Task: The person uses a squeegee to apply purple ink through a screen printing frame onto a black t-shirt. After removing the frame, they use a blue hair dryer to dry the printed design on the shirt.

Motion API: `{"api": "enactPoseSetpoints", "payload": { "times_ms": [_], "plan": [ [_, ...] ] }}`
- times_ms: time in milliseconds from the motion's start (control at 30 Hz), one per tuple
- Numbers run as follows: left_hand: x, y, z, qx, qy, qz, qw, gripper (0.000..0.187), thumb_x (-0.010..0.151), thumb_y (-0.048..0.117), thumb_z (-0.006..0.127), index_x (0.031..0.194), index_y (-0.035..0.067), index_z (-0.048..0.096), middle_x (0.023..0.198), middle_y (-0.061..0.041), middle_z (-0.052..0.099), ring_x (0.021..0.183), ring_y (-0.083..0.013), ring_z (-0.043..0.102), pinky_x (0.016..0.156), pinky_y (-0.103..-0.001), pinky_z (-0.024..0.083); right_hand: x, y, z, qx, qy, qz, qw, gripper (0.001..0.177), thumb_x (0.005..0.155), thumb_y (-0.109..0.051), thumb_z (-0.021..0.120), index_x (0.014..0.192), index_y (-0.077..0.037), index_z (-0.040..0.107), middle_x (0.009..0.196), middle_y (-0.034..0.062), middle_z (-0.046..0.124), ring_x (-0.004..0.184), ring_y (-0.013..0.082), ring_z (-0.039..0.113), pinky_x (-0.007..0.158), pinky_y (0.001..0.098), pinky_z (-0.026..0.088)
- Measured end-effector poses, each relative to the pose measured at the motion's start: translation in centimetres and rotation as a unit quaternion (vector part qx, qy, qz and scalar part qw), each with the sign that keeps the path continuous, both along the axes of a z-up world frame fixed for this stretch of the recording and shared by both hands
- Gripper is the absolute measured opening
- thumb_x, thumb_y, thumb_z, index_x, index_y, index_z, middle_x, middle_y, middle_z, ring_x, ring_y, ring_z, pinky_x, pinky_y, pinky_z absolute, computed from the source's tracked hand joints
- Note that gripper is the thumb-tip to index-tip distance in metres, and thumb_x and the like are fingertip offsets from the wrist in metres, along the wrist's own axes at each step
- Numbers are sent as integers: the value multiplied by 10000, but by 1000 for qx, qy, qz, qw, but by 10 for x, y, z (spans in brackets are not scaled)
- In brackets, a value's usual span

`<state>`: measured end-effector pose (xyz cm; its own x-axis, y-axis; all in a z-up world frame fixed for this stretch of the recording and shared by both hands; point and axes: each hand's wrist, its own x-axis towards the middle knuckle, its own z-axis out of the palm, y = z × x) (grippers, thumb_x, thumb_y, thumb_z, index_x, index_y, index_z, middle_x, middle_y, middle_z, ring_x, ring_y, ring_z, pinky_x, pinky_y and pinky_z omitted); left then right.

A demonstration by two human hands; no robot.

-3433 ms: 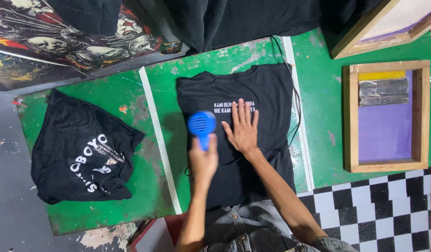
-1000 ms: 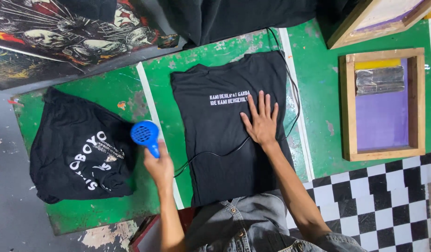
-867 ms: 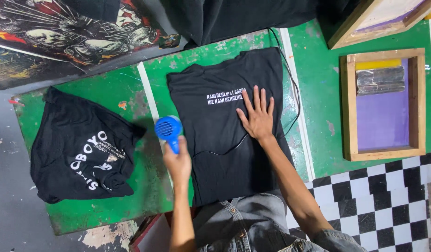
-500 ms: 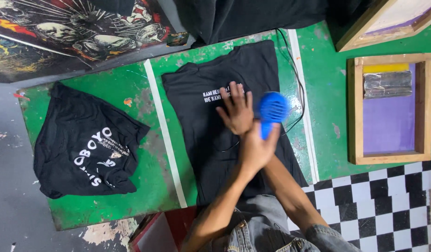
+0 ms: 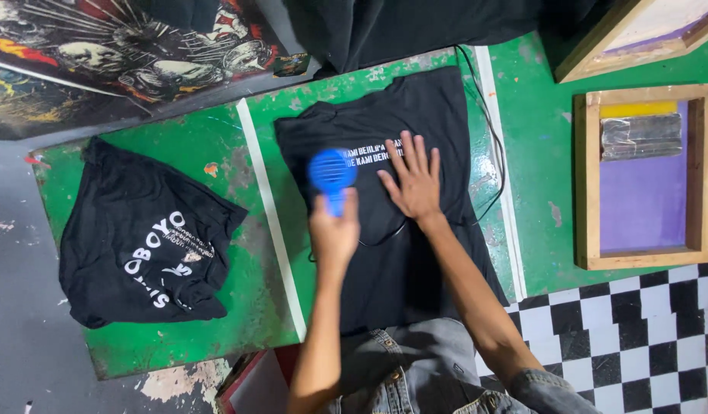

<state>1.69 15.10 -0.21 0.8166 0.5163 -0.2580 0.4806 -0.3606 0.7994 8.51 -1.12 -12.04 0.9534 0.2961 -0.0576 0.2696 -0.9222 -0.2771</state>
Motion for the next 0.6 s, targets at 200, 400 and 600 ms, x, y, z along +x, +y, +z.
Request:
{"api": "enactPoseSetpoints", "payload": {
  "times_ms": [200, 400, 600],
  "plan": [
    [-42, 111, -47, 83, -85, 141, 983, 306, 948, 256, 755, 850, -7, 632, 689, -246, 602, 649, -358, 617, 624, -403, 446, -4, -25, 10, 34, 45, -94, 994, 638, 1069, -573, 381, 1642, -328, 247, 1724, 74, 75, 1579, 315, 63, 1243, 613, 73],
    [-45, 80, -50, 101, -124, 154, 975, 250, 930, 196, 768, 874, -11, 640, 718, -258, 605, 700, -349, 639, 665, -389, 457, -9, 16, 9, 43, 53, -49, 996, 635, 1064, -549, 414, 1636, -321, 256, 1718, 120, 85, 1573, 349, 87, 1232, 636, 97],
    [-8, -55, 12, -61, -63, 26, 996, 315, 894, 328, 738, 872, 31, 638, 675, -232, 661, 661, -419, 681, 583, -455, 495, -20, 76, -9, -26, -11, 45, 999, 651, 1057, -475, 333, 1661, -369, 116, 1736, 79, 48, 1589, 277, 85, 1238, 571, 161]
  ]
}}
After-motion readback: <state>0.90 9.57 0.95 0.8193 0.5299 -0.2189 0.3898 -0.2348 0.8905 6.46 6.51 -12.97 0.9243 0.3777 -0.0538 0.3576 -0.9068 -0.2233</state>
